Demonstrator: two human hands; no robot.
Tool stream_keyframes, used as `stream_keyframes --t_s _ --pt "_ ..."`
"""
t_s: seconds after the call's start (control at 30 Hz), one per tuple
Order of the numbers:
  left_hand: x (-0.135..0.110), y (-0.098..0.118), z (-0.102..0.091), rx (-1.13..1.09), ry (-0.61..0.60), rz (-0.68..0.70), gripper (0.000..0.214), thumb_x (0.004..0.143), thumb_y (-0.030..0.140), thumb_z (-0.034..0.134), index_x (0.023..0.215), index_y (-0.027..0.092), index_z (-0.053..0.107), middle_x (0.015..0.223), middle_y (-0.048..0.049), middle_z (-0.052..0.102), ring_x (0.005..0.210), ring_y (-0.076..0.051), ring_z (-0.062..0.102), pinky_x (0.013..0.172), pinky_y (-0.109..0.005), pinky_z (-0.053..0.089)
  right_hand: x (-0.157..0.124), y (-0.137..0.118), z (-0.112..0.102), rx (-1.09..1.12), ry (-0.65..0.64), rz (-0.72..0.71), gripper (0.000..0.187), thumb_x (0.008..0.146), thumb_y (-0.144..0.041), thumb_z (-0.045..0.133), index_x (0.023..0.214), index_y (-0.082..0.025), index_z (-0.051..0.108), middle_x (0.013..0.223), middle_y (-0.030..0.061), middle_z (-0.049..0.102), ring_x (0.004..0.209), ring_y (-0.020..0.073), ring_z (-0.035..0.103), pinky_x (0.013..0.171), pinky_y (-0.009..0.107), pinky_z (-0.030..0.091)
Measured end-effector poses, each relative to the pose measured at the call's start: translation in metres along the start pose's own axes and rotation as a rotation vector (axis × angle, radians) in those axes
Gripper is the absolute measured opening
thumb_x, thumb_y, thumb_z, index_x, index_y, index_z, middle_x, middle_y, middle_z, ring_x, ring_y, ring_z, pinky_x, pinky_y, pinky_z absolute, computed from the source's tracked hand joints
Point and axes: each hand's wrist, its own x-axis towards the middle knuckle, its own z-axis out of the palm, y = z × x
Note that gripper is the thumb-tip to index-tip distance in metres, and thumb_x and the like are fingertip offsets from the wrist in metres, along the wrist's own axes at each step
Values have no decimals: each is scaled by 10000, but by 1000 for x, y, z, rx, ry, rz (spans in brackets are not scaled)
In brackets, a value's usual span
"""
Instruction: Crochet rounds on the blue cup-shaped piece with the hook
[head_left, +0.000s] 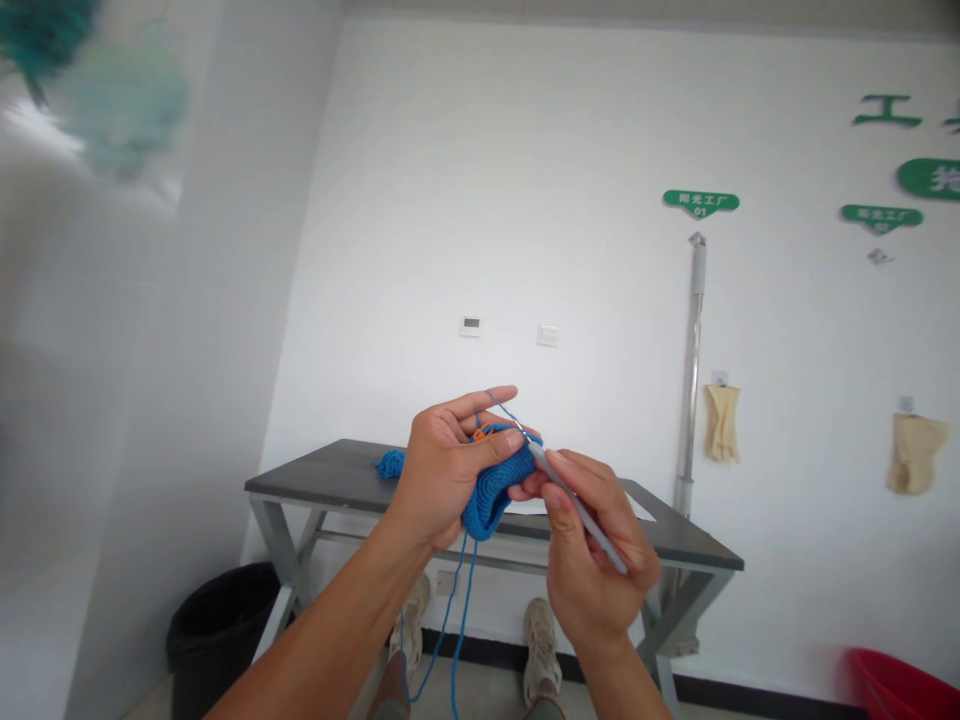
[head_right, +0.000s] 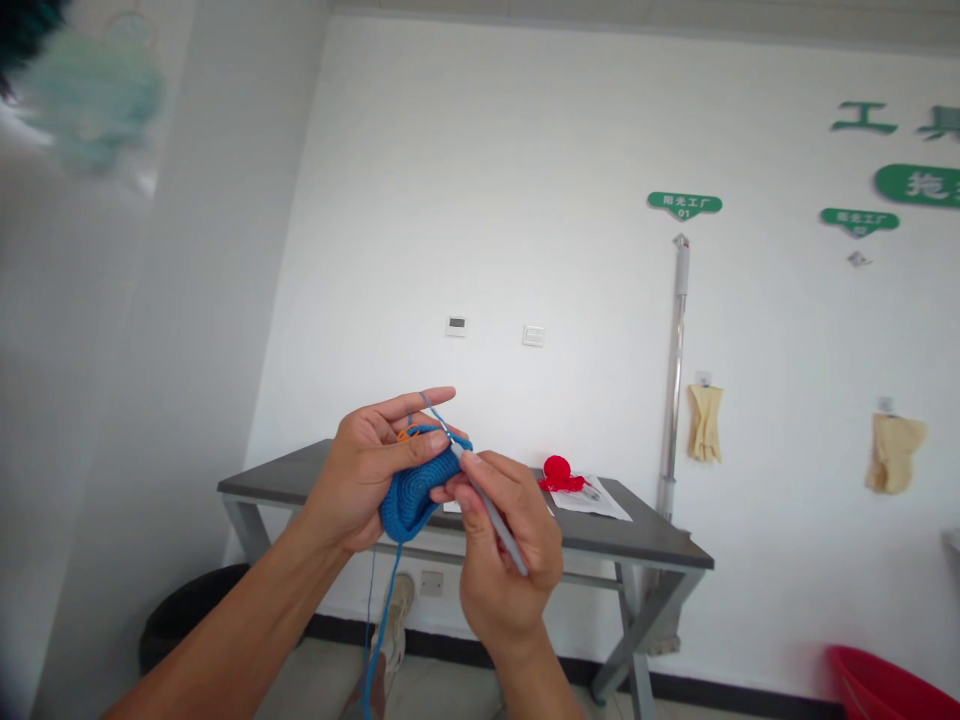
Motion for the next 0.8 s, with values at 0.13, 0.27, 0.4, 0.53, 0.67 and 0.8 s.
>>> stream_keyframes --t_s 0.13,0.27,0.4,0.53,0.67,0.8 --pt "2 3 -4 23 7 -15 716 554 206 996 1192 60 705 723 -40 763 560 -138 670 532 -234 547 6 3 -6 64 -50 38 347 953 -82 648 1191 -306 767 1113 61 717 975 212 729 751 364 644" --pt "3 7 -8 45 7 -42 730 532 212 1003 1186 66 716 705 -25 747 576 -136 668 553 -232 532 17 0 -13 128 -129 42 350 958 -79 638 1193 -302 769 1064 51 710 840 177 738 691 348 661" --pt "3 12 -9 82 -7 -56 733 534 204 1001 1193 63 714 694 -14 743 561 -109 640 548 -214 513 29 -5 -22 97 -223 -30 399 933 -16 640 1201 -281 770 1063 53 707 807 166 751 694 336 673" --pt "3 13 -8 132 -13 -49 750 537 222 1000 1205 54 704 686 -2 735 547 -93 615 533 -201 497 34 -8 -29 28 -261 -88 437 910 26 648 1207 -272 765 1076 46 716 804 152 761 710 302 671" --pt "3 14 -8 168 -18 -75 754 530 247 996 1198 52 706 680 5 719 542 -89 596 524 -199 483 35 -7 -33 11 -276 -94 446 899 36 657 1207 -269 764 1104 45 712 806 148 769 731 295 682" --pt "2 15 -9 213 -23 -99 742 533 260 985 1195 62 717 673 2 705 543 -94 584 514 -201 465 36 -8 -38 14 -303 -105 461 893 44 655 1212 -270 766 1119 51 713 821 161 770 716 308 696"
